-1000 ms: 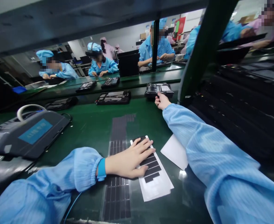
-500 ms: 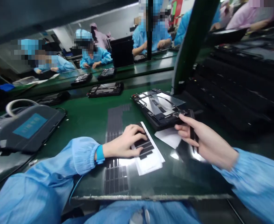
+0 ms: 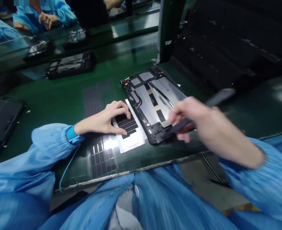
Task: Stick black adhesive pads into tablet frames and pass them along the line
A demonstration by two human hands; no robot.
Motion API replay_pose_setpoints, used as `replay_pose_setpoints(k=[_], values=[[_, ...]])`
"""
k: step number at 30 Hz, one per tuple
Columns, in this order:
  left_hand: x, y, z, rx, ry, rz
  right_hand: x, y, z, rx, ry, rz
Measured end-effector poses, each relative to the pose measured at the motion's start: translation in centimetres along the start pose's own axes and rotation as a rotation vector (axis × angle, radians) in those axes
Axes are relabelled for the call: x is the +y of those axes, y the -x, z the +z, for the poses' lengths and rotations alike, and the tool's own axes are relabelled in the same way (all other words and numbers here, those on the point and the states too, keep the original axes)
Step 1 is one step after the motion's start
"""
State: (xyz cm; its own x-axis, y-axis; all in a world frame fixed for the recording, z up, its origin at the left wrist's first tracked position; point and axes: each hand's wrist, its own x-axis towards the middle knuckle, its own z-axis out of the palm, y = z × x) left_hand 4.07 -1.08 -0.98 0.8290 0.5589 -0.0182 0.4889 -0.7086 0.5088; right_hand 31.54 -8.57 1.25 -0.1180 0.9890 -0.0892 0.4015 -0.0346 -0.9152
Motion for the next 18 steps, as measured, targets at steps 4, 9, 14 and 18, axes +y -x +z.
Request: replay_pose_setpoints(k=[4,9,14,18], values=[[-0.3,-0.3,0.1,-0.022,-0.009,0.013,-1.9,-2.5,3.8,-0.326,0.239,-0.443],[-0.8,-0.5,0.1,-0.028,-0.002,0.034,-1.4,-3.5,5.3,-0.369,0.279,-0.519],[-0.9,-0.4,0.1,-0.035,0.006,0.031,-1.3,-3.3,4.8,-0.286,0.381,-0.584],[-0.8,-0.4,0.1,-0.031,0.000,0.031,-1.3,-3.3,5.1,-0.246,0.403,-0.607]])
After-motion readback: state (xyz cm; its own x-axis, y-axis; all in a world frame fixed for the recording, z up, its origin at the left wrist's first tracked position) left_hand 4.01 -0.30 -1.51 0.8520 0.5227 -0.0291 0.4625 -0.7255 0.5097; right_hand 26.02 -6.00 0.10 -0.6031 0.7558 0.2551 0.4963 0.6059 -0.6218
